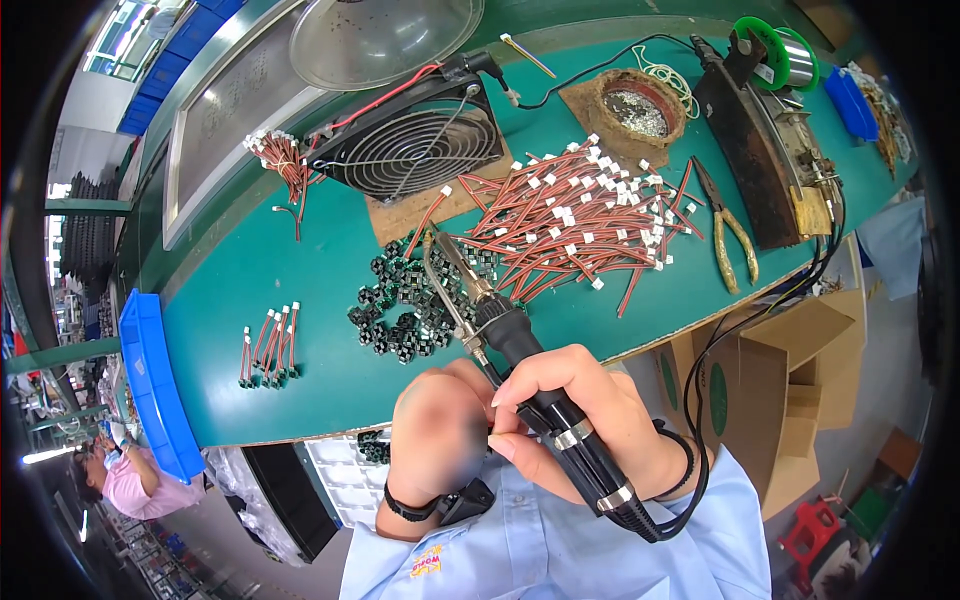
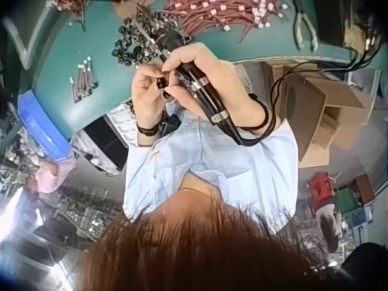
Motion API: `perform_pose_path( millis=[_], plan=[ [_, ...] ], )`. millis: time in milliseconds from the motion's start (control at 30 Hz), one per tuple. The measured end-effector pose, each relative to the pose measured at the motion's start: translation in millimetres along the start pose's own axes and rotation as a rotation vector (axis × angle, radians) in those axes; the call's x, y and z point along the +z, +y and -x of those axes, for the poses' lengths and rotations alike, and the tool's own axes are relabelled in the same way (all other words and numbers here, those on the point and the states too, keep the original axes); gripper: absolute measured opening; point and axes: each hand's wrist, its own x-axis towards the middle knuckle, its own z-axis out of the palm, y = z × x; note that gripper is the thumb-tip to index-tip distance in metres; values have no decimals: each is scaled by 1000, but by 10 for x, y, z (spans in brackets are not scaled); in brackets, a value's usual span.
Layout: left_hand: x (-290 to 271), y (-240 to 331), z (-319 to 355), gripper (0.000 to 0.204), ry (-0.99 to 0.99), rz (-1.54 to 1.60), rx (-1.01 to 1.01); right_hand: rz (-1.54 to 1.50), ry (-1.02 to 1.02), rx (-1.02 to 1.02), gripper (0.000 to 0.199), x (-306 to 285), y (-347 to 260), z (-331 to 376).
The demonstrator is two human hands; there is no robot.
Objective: The person picks up a circuit board and a wire, joins them together using a soldering iron, and then places the assembled unit onto the table, repeating the process.
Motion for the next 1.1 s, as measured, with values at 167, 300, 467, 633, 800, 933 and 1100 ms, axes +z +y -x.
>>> perform_pose_path(
  millis=[167, 300, 467, 633, 800, 933, 1100],
  plan=[
    [-3, 4, -5, 17, -4, -9, 6, 4, -23, 6, 38, -17, -10, -8],
    [7, 23, -5, 17, -2, 6, -29, 12, -13, -10, 38, -17, -17, -20],
    [5, 33, -5, 17, 1, -26, -24, 17, 0, -17, 39, -12, -31, -35],
    [25, 47, -11, 17, 1, 2, -45, 24, 5, -26, 40, -25, -36, -39],
    [23, 74, -18, 17, -18, 35, -73, 33, 2, -28, 40, -35, -36, -41],
    [-14, 158, -46, 16, -91, 15, -124, 65, -28, -35, 40, -102, -50, -60],
    [-3, 278, -66, 15, -120, -52, -176, 100, -44, -30, 35, -162, -12, -40]
  ],
)
